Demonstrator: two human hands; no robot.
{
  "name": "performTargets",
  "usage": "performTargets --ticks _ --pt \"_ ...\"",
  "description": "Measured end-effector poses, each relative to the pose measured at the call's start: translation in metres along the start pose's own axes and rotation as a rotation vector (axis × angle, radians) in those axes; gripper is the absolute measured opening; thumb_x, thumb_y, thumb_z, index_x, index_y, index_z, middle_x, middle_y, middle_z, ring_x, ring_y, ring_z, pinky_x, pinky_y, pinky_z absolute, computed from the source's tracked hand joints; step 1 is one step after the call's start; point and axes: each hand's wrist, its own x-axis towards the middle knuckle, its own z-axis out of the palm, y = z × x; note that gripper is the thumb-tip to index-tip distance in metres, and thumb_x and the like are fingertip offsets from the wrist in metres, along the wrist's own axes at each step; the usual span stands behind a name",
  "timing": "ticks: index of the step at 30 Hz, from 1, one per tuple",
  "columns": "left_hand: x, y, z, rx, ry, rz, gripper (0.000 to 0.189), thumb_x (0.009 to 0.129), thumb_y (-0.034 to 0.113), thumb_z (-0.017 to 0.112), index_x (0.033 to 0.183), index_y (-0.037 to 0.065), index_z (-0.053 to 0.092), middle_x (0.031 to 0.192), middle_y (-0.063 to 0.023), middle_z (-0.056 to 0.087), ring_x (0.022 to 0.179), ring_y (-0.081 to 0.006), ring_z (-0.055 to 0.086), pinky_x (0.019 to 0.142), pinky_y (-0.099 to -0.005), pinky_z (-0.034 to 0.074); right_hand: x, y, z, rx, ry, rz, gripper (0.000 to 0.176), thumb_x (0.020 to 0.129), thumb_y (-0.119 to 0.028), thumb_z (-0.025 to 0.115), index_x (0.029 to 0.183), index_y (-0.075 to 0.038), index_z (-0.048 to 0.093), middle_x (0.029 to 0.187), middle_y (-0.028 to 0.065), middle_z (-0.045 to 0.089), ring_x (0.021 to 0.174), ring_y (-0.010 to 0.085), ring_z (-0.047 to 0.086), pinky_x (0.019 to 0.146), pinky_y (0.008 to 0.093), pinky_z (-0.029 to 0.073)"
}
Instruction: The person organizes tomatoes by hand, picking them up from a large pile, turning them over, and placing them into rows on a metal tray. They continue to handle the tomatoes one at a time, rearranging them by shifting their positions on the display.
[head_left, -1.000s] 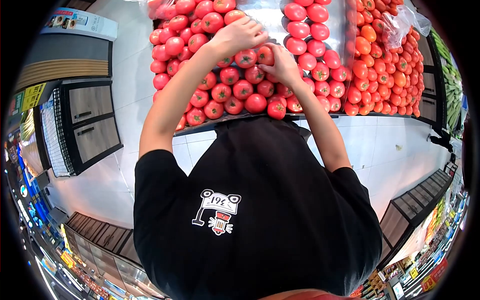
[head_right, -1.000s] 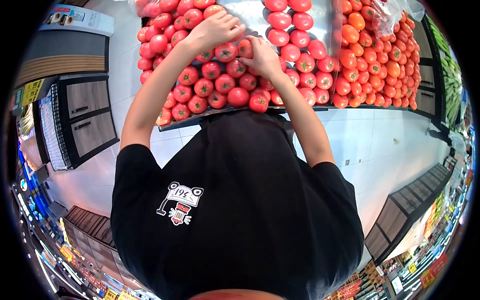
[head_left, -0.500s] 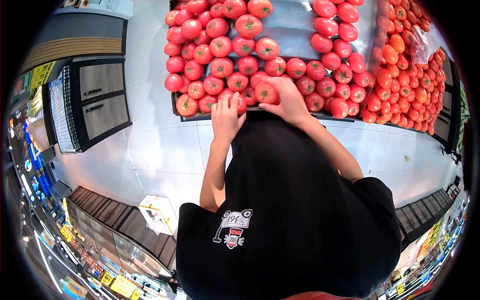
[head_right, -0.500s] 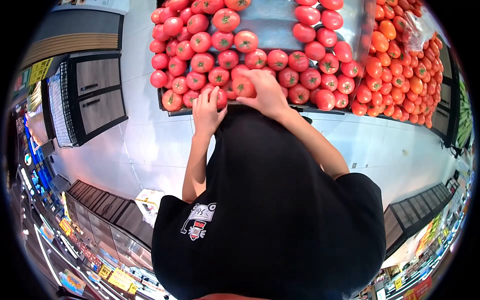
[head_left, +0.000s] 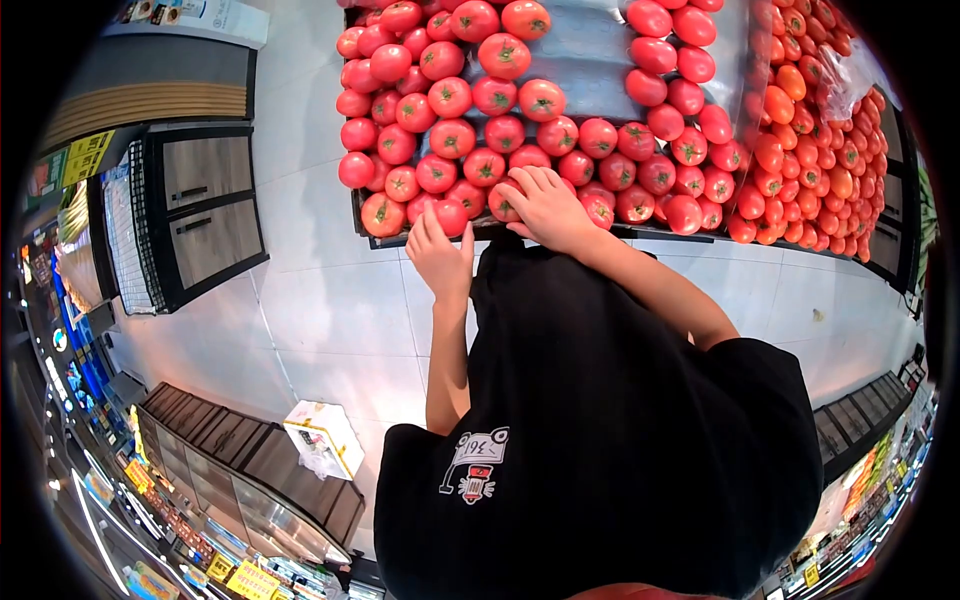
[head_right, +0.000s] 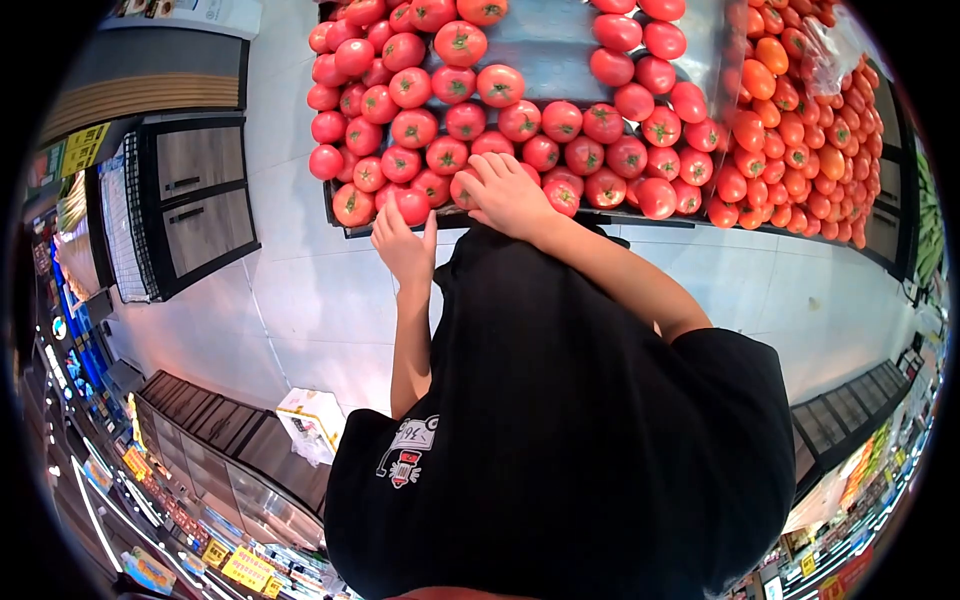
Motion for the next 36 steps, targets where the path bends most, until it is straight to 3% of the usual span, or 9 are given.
performTargets --ticks 5,15,26,29,32,34,36 --pt "0.002 -0.015 0.003 -0.020 0.127 -0.151 0.079 0.100 0.046 0.080 0.157 -0.002 0.052 0.146 -0.0237 0.061 0.133 -0.0432 0.058 0.111 -0.0558 0.044 -0.006 0.002 0.001 0.000 0.021 -0.038 0.075 0.083 -0.029 0.090 0.148 -0.009 0.056 0.146 0.0163 0.056 0.140 0.0381 0.054 0.118 0.0499 0.046" --pt "0.004 -0.030 0.012 0.025 0.069 -0.064 0.102 0.092 0.062 0.084 0.164 0.000 0.047 0.149 -0.0226 0.059 0.133 -0.0428 0.057 0.111 -0.0549 0.043 -0.005 0.017 -0.003 0.122 0.155 -0.038 0.057 0.090 -0.028 0.085 0.141 -0.009 0.065 0.144 0.0143 0.061 0.139 0.0365 0.056 0.119 0.0505 0.045" --pt "-0.015 -0.043 0.023 -0.092 0.137 -0.051 0.111 0.085 0.068 0.087 0.163 -0.001 0.047 0.159 -0.0235 0.054 0.144 -0.0455 0.050 0.120 -0.0606 0.035 0.003 0.041 -0.024 0.138 0.432 0.205 0.049 0.094 -0.022 0.082 0.139 -0.008 0.067 0.140 0.0148 0.064 0.132 0.0387 0.060 0.112 0.0501 0.050" --pt "-0.011 -0.037 0.015 -0.125 0.252 -0.003 0.103 0.090 0.061 0.087 0.162 0.000 0.047 0.162 -0.0228 0.051 0.147 -0.0469 0.047 0.123 -0.0629 0.032 0.000 0.047 -0.029 0.094 0.512 0.242 0.053 0.094 -0.021 0.083 0.142 -0.008 0.064 0.141 0.0145 0.064 0.134 0.0375 0.059 0.115 0.0496 0.048" --pt "0.033 0.000 -0.008 -0.154 0.229 0.165 0.088 0.095 0.050 0.085 0.160 0.000 0.051 0.164 -0.0224 0.050 0.149 -0.0474 0.045 0.124 -0.0620 0.032 -0.007 0.061 -0.036 0.051 0.553 0.327 0.054 0.093 -0.021 0.083 0.142 -0.008 0.064 0.142 0.0146 0.064 0.135 0.0375 0.059 0.116 0.0494 0.047" --pt "0.076 0.038 -0.013 -0.136 0.257 0.388 0.060 0.098 0.034 0.083 0.146 0.004 0.065 0.154 -0.0198 0.060 0.143 -0.0428 0.056 0.118 -0.0593 0.041 -0.018 0.078 -0.038 0.036 0.587 0.381 0.058 0.092 -0.021 0.086 0.144 -0.008 0.064 0.141 0.0150 0.065 0.134 0.0371 0.060 0.115 0.0499 0.048" --pt "0.125 0.097 -0.010 -0.201 0.034 0.711 0.046 0.098 0.025 0.082 0.138 0.005 0.070 0.144 -0.0161 0.066 0.138 -0.0367 0.062 0.117 -0.0545 0.048 -0.038 0.101 -0.062 -0.052 0.574 0.399 0.061 0.091 -0.021 0.087 0.145 -0.007 0.063 0.140 0.0153 0.066 0.134 0.0367 0.061 0.114 0.0503 0.049"
